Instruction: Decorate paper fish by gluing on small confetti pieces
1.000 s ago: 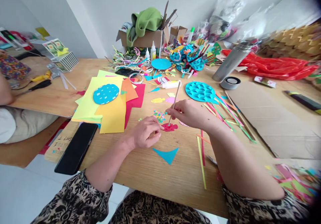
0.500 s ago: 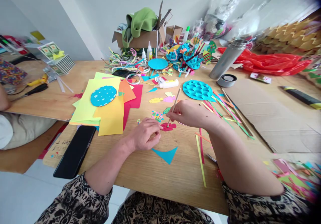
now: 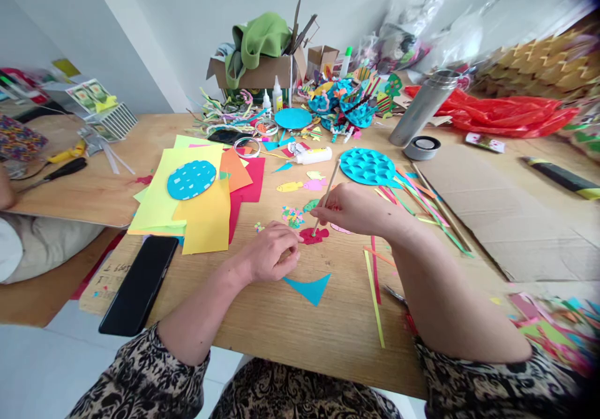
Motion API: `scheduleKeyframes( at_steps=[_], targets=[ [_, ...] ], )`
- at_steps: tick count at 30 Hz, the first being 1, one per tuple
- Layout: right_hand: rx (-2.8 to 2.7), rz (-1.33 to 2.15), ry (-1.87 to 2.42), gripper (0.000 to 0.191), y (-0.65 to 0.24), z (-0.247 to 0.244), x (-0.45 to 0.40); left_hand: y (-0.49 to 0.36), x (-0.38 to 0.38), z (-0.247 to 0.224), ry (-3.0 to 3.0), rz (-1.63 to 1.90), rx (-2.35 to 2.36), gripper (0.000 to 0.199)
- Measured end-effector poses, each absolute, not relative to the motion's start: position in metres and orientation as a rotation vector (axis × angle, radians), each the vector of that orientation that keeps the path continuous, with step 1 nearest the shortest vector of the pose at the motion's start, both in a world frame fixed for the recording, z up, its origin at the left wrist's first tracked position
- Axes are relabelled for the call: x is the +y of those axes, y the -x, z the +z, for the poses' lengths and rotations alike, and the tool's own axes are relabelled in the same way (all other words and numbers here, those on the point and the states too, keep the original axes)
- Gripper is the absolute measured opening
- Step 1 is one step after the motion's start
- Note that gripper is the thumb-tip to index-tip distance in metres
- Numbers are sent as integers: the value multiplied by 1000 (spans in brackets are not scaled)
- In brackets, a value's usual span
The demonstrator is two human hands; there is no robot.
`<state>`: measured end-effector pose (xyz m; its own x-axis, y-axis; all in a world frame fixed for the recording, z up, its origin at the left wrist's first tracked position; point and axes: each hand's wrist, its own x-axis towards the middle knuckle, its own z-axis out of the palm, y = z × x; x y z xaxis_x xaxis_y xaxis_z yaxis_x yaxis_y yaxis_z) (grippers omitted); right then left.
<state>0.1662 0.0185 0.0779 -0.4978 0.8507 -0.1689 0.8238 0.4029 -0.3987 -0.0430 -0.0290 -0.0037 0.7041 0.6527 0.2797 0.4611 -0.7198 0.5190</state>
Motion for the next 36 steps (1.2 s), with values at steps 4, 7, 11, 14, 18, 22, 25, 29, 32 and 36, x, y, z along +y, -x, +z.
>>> scheduleKeyframes(
  at_steps=[4,7,11,14,18,22,25,29,32,36],
  targets=[
    [-2573,715,1524,34,-167,79,18,43,-29,-3,-2508,637,856,11],
    [-2574,719,1517,34,-167,79,19,42,-29,-3,-2506,646,856,11],
    [-2582,730,1512,35,-167,78,19,42,-29,-3,-2506,641,863,11],
    [-2580,724,1522,34,-167,78,19,43,-29,-4,-2503,635,867,11],
    [-2581,728,1552,32,-165,79,18,43,-29,-5,-2496,651,859,11],
    [-2588,736,1582,30,-165,82,17,44,-29,-5,-2495,652,858,10],
    [-2599,737,1588,29,-165,82,17,44,-29,-5,-2499,649,858,10],
    [-2613,720,1581,30,-165,80,17,44,-29,-6,-2504,650,863,11],
    [-2615,709,1590,31,-165,79,18,44,-29,-6,-2506,647,866,11],
    [-2627,691,1581,31,-165,78,18,44,-28,-5,-2506,642,871,11]
  ],
)
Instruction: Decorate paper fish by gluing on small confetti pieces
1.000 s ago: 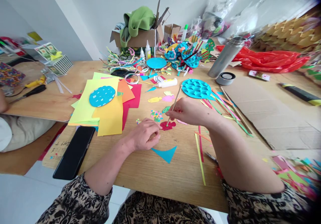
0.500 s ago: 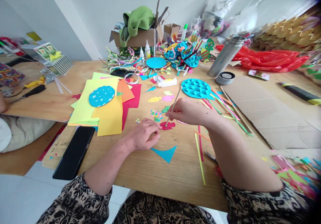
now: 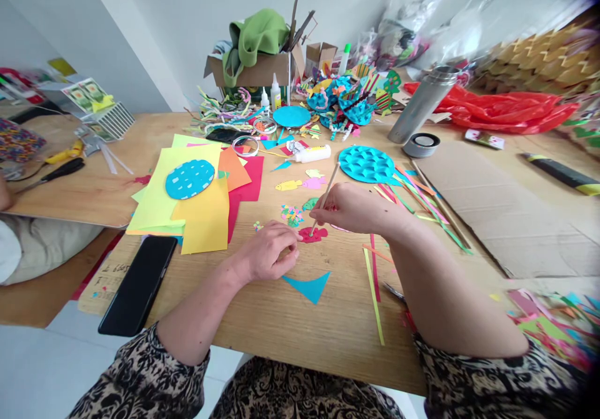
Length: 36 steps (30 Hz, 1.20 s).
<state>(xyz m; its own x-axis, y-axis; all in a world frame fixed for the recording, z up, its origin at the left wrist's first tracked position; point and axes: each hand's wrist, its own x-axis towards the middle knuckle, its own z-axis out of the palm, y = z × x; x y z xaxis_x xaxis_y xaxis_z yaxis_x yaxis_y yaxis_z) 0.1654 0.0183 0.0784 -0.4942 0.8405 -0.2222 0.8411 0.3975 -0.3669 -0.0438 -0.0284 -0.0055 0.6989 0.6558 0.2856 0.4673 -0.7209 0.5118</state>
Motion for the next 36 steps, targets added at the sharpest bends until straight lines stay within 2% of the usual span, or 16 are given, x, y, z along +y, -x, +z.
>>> scheduleKeyframes(
  at_steps=[13,18,36],
  targets=[
    [2644,-768,-1562,35,-167,77,18,44,-29,-4,-2505,611,881,12],
    [2666,-815,-1542,29,-168,76,20,44,-29,-5,-2510,618,883,10],
    [2612,-806,-1569,30,-169,80,19,33,-30,-8,-2564,584,914,19]
  ],
)
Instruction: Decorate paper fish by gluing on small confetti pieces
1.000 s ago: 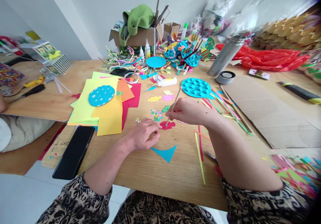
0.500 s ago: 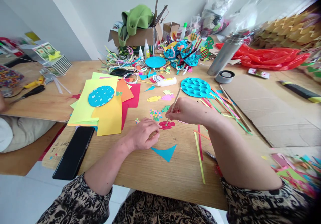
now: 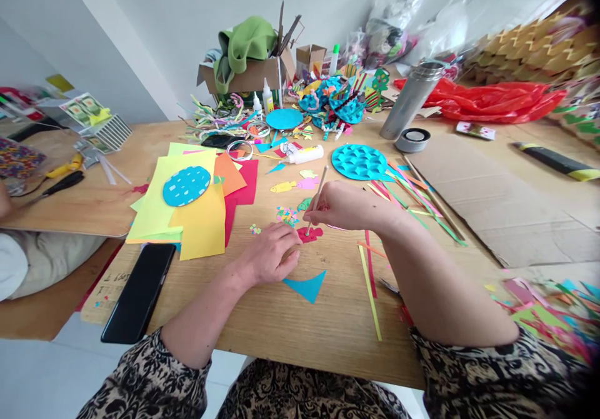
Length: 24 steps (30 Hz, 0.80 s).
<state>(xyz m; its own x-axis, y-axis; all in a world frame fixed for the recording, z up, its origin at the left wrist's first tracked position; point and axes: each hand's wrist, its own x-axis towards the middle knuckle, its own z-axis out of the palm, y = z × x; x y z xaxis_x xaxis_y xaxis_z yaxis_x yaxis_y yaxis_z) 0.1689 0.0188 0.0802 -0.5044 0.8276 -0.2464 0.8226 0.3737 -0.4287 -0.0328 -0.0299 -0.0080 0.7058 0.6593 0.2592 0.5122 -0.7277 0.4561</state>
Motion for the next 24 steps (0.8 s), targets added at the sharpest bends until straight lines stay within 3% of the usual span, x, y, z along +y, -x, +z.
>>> scheduleKeyframes(
  at_steps=[24],
  targets=[
    [-2602,735,1516,22,-168,77,19,27,-30,-11,-2642,586,963,21]
  ],
)
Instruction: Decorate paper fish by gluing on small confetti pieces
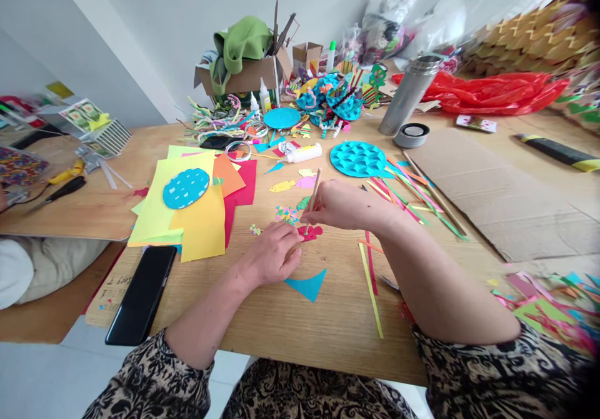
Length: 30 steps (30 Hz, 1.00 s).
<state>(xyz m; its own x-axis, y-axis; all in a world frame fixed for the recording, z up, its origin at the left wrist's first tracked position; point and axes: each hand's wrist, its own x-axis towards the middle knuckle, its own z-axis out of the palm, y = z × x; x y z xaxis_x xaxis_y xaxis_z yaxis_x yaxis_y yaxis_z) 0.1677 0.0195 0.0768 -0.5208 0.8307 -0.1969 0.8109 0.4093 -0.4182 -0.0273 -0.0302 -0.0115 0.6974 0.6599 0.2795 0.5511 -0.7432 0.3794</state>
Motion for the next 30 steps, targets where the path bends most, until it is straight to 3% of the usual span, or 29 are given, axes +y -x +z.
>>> scheduleKeyframes(
  at_steps=[30],
  targets=[
    [-2661,657,1555,29,-164,83,17,17,-25,-14,-2842,428,1098,22]
  ],
)
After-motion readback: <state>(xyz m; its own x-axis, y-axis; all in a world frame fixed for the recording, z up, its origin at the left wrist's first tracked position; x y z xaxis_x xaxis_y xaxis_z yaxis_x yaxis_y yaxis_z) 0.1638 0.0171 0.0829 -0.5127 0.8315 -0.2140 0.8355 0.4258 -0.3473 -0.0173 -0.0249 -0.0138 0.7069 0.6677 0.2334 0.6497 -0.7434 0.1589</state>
